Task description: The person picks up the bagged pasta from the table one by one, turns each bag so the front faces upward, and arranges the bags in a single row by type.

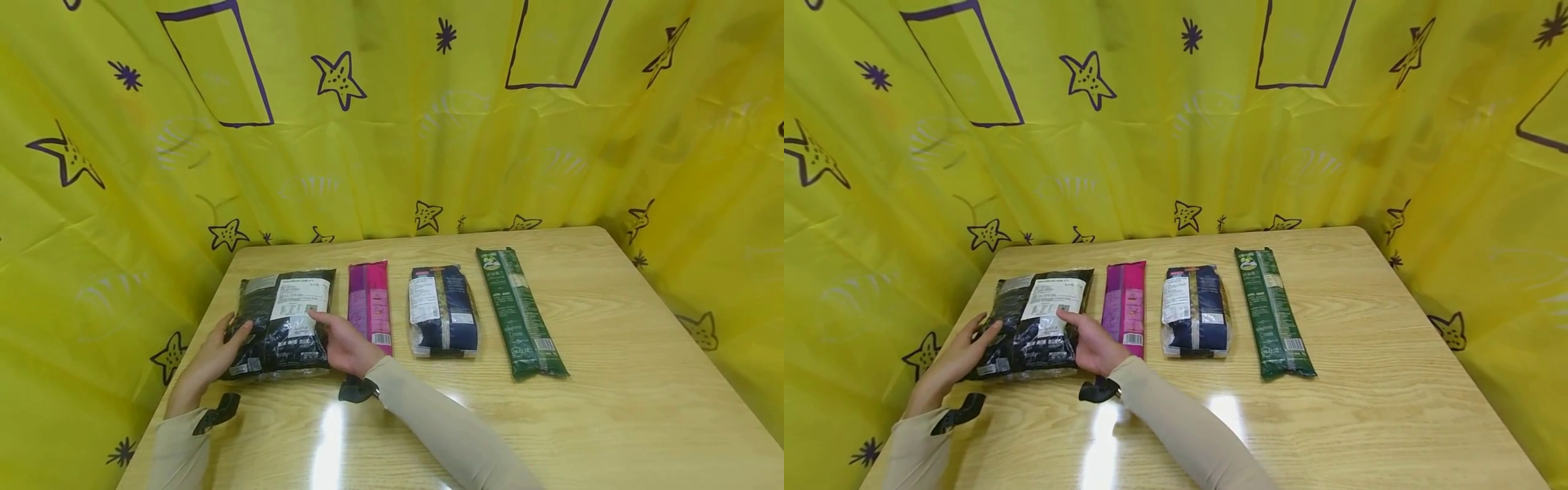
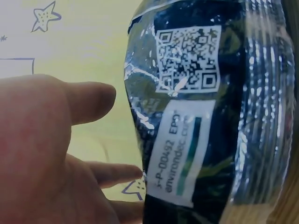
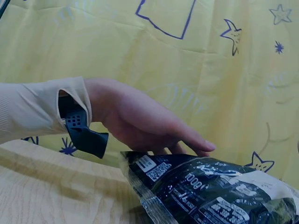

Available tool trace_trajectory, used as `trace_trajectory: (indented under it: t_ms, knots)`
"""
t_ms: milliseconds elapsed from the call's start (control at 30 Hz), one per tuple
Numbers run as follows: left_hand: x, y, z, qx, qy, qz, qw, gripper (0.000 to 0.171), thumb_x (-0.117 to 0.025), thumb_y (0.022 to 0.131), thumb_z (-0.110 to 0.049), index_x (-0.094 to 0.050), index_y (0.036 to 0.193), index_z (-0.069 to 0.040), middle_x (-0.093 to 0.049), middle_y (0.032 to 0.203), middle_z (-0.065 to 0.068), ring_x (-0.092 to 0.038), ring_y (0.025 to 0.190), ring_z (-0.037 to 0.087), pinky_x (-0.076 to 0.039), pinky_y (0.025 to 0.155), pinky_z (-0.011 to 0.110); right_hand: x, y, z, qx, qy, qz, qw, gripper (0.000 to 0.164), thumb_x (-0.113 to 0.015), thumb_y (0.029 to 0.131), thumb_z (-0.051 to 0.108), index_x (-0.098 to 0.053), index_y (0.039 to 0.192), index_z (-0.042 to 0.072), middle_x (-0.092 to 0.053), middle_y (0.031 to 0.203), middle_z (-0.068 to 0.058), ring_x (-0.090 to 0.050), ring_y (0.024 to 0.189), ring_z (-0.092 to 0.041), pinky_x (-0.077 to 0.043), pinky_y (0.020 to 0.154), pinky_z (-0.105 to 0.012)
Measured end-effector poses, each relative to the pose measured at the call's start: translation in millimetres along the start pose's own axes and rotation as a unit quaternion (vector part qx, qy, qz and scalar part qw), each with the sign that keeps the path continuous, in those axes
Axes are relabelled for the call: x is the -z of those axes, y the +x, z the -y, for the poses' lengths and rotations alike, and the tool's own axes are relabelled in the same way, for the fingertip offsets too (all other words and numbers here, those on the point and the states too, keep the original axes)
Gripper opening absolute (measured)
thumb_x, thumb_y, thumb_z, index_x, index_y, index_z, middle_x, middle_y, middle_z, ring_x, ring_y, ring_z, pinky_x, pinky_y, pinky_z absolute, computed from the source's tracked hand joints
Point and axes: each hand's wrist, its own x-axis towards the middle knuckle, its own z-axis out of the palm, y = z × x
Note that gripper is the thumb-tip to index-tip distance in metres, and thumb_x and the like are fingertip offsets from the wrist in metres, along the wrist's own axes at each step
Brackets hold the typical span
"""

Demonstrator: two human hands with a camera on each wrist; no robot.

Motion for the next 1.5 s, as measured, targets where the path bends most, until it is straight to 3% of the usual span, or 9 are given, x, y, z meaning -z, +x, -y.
trace_trajectory:
  t_ms: [100,233,400,600,900,1100,1300,1400,1500]
  knots:
    - [-2.2,1.2,1.4,-0.008,0.01,0.001,0.9999,0.094,-0.031,0.107,-0.062,0.008,0.163,0.003,0.003,0.168,0.037,-0.004,0.154,0.059,-0.014,0.123,0.074,3,-1,-1,0.007,0.001,0.0,1.0,0.072,-0.056,0.104,0.032,-0.018,0.162,0.013,-0.06,0.133,-0.007,-0.06,0.125,-0.022,-0.039,0.123,-0.045]
    - [-6.6,2.7,2.6,-0.001,-0.002,0.005,1.0,0.095,-0.032,0.106,-0.064,0.007,0.164,0.0,0.003,0.169,0.035,-0.003,0.155,0.057,-0.013,0.124,0.073,7,-2,-2,0.014,0.014,0.009,1.0,0.071,-0.054,0.103,0.02,-0.016,0.164,0.02,-0.054,0.147,-0.013,-0.053,0.139,-0.03,-0.035,0.126,-0.05]
    - [-9.4,2.4,1.5,-0.003,-0.006,-0.001,1.0,0.095,-0.034,0.106,-0.064,0.005,0.164,0.0,0.002,0.169,0.034,-0.004,0.156,0.056,-0.013,0.125,0.072,10,-1,-2,0.016,0.03,0.02,0.999,0.082,-0.048,0.101,0.005,-0.004,0.167,0.028,-0.032,0.166,-0.019,-0.033,0.154,-0.039,-0.025,0.13,-0.054]
    - [-10.6,0.6,1.2,-0.01,-0.008,-0.002,0.9999,0.095,-0.038,0.106,-0.063,0.005,0.165,-0.003,0.002,0.17,0.033,-0.004,0.156,0.056,-0.015,0.124,0.073,9,-2,1,0.015,0.021,0.01,1.0,0.098,-0.048,0.099,-0.001,0.021,0.164,0.025,-0.002,0.174,-0.019,-0.017,0.16,-0.041,-0.017,0.132,-0.052]
    - [-11.7,0.5,-3.5,-0.018,-0.011,-0.006,0.9998,0.093,-0.042,0.105,-0.061,0.004,0.166,-0.008,0.002,0.171,0.03,-0.004,0.156,0.056,-0.015,0.123,0.074,12,-4,5,0.036,-0.003,0.033,0.999,0.088,-0.042,0.1,-0.006,0.005,0.168,0.024,-0.017,0.173,-0.018,-0.023,0.158,-0.041,-0.02,0.131,-0.054]
    - [-13.2,0.5,-3.8,-0.024,-0.012,-0.006,0.9996,0.093,-0.043,0.105,-0.06,0.002,0.166,-0.008,0.0,0.172,0.029,-0.004,0.157,0.054,-0.015,0.124,0.073,11,-9,10,0.033,0.001,0.032,0.999,0.091,-0.041,0.1,-0.007,0.014,0.166,0.026,-0.012,0.174,-0.018,-0.019,0.159,-0.042,-0.017,0.131,-0.055]
    - [-14.9,0.6,-6.3,-0.026,-0.018,-0.004,0.9995,0.092,-0.043,0.105,-0.06,0.002,0.167,-0.007,0.0,0.172,0.029,-0.004,0.157,0.053,-0.013,0.125,0.072,11,-12,15,0.034,-0.002,0.04,0.999,0.093,-0.042,0.1,-0.008,0.011,0.166,0.029,-0.013,0.174,-0.017,-0.02,0.159,-0.041,-0.018,0.131,-0.054]
    - [-16.2,0.8,-8.0,-0.024,-0.019,-0.004,0.9995,0.092,-0.043,0.105,-0.06,0.001,0.167,-0.008,-0.001,0.172,0.029,-0.004,0.157,0.053,-0.013,0.125,0.072,11,-15,17,0.032,-0.002,0.036,0.999,0.094,-0.043,0.099,-0.008,0.011,0.166,0.029,-0.008,0.175,-0.017,-0.016,0.16,-0.041,-0.015,0.132,-0.054]
    - [-17.7,0.9,-9.1,-0.023,-0.021,-0.003,0.9995,0.092,-0.043,0.106,-0.06,0.002,0.167,-0.008,-0.001,0.172,0.029,-0.004,0.157,0.054,-0.013,0.125,0.071,11,-16,18,0.028,-0.006,0.018,0.999,0.097,-0.046,0.098,-0.008,0.016,0.165,0.026,0.009,0.174,-0.016,0.0,0.161,-0.041,-0.004,0.133,-0.055]
